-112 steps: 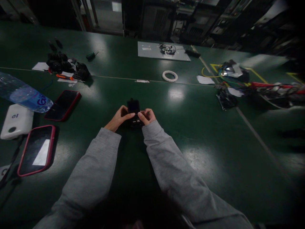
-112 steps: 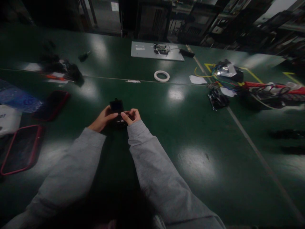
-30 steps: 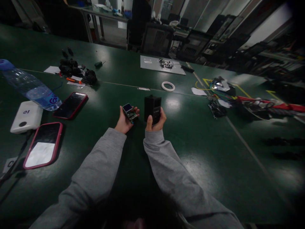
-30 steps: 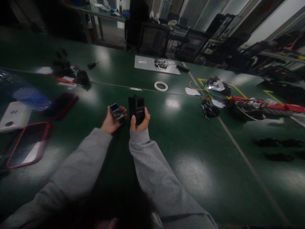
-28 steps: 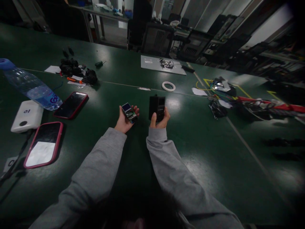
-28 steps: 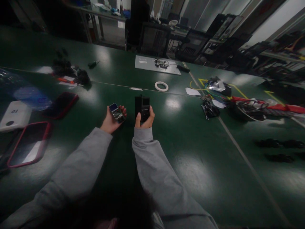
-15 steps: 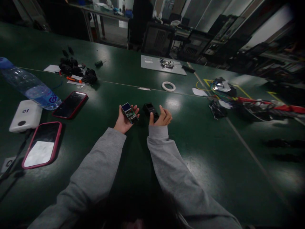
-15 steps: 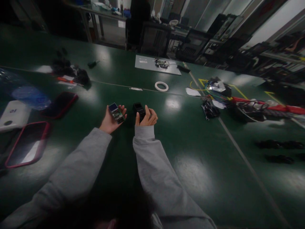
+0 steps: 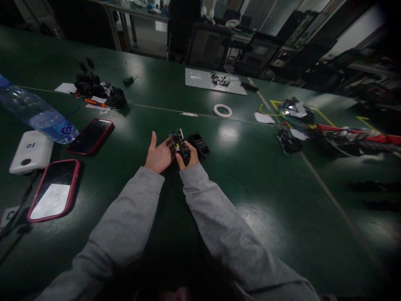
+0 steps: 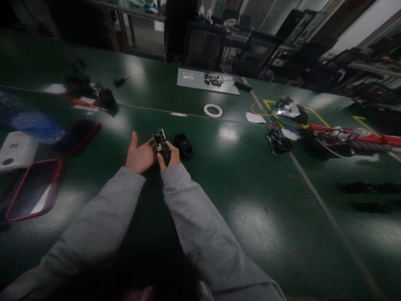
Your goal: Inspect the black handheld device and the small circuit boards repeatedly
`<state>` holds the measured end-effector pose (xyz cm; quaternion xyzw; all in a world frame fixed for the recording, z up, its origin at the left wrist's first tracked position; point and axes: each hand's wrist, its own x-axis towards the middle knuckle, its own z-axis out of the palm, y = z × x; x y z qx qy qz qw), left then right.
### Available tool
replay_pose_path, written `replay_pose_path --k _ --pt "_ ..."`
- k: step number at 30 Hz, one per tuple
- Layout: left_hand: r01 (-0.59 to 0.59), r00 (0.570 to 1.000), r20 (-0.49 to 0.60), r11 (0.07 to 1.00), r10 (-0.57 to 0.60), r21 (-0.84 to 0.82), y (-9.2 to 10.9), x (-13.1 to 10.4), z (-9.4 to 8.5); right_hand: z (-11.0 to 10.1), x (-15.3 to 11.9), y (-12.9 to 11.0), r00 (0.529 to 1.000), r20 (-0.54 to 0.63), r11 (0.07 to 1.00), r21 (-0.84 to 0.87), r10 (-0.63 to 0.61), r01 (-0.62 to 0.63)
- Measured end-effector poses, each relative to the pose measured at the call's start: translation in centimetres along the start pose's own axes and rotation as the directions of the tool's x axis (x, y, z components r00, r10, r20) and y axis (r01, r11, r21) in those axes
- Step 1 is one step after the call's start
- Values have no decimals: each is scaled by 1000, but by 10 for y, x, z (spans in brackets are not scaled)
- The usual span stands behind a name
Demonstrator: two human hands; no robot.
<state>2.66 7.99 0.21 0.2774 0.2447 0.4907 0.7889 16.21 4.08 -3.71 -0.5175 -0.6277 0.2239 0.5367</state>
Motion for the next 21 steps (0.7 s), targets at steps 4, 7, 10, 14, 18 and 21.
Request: replay_pose_path --k 4,7,10,14,18,21 --pt "-35 999 8 999 35 23 8 -5 3 2 1 0 983 27 941 284 182 -182" --pt "-27 999 34 998 25 56 9 -8 7 4 0 3 973 12 921 320 230 -222" --pt "-24 998 67 996 18 85 11 -10 10 2 0 8 960 -35 937 232 276 -261" --pt "-28 996 89 995 20 98 12 -11 6 1 0 14 953 -49 946 142 300 -290" --pt "-40 987 158 992 21 120 10 -10 1 1 2 16 953 -47 948 128 298 -290" --pt "-60 974 226 983 20 173 8 -10 0 2 4 17 960 -35 944 193 278 -267"
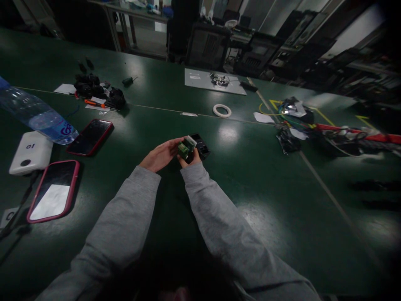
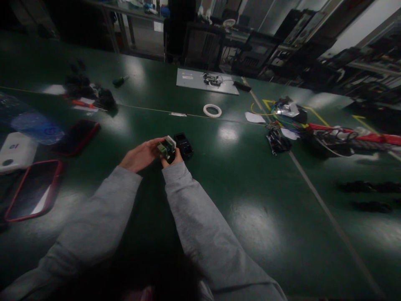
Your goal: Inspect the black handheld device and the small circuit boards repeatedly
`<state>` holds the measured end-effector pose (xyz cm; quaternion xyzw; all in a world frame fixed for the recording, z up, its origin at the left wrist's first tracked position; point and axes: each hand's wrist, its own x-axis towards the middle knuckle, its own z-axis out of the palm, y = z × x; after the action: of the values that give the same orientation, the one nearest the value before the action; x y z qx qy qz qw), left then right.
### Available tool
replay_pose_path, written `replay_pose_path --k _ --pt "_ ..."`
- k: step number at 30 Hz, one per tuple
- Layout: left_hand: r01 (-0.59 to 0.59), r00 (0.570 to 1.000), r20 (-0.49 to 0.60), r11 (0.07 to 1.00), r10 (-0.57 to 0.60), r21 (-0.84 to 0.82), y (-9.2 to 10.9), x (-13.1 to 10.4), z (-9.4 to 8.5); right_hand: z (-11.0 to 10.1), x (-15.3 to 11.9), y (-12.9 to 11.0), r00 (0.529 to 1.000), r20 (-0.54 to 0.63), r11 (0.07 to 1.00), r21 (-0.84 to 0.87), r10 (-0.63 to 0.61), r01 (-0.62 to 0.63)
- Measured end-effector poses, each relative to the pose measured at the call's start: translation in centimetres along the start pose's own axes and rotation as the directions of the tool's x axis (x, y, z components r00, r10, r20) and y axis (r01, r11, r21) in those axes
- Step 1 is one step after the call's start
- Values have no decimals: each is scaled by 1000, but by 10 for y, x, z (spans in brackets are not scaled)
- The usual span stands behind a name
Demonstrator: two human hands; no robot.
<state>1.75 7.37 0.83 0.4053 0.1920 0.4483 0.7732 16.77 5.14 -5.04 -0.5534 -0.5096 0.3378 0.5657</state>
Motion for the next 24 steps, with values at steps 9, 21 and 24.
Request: replay_pose_path --k 9,21,24 --pt "-32 999 -41 999 31 -18 -13 8 -1 -4 -4 -5 998 -52 983 -181 -24 15" --pt "-26 909 -390 913 -148 -407 -17 20 -6 1 -9 -18 800 132 732 -340 -585 591" --pt "-55 914 -363 829 -183 -556 -7 15 -10 -11 -6 -22 796 54 689 -467 -603 554"
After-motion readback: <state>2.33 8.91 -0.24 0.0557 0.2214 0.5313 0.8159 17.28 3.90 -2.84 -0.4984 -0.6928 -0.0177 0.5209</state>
